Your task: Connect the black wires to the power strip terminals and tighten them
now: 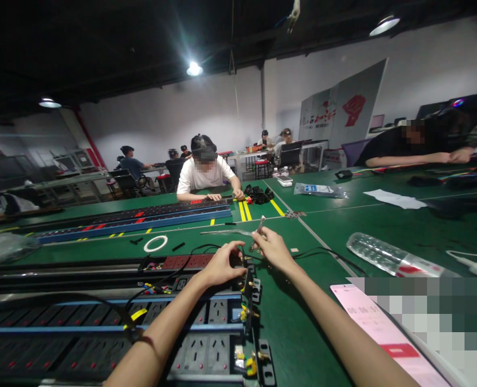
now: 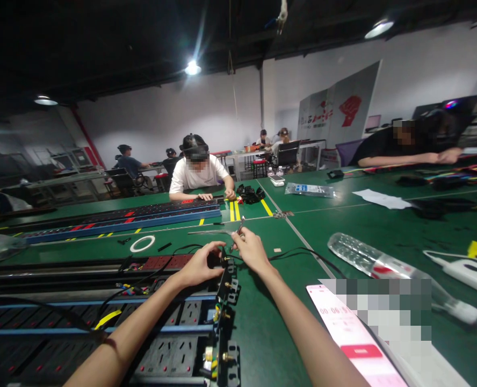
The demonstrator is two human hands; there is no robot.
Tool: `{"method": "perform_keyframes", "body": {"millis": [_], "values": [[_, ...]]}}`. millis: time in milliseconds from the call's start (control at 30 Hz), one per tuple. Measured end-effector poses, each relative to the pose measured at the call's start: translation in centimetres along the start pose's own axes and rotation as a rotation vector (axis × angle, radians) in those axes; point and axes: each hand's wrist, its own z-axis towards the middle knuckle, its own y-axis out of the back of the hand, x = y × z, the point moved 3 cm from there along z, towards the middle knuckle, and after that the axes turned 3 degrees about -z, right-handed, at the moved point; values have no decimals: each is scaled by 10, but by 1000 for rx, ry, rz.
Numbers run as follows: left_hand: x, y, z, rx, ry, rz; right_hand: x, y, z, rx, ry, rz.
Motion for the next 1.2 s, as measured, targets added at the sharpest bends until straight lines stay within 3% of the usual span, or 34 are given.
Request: {"method": "perform_keyframes", "body": {"millis": [233, 367, 567, 667, 767, 933, 1067, 1200], "values": [[2, -1, 1, 3, -15, 1, 39, 1, -12, 214, 302, -366], [-1, -1, 2, 0, -42, -24, 40, -5, -15, 251, 302, -443], [-1, -1, 2, -7, -43, -25, 35, -7, -14, 300, 300, -313], [1, -2, 2, 1, -36, 2, 20, -11, -8, 194, 221, -177], [2, -2, 1, 16, -33, 25, -8, -20, -2, 42, 2, 22], [-1, -1, 1, 25, -51, 29, -45, -39, -4, 46, -372, 330], [-3, -1, 0, 22, -51, 37, -44, -44, -8, 93, -425, 511], [-2, -1, 0, 18, -41, 40, -42, -41, -4, 60, -414, 478]]}}
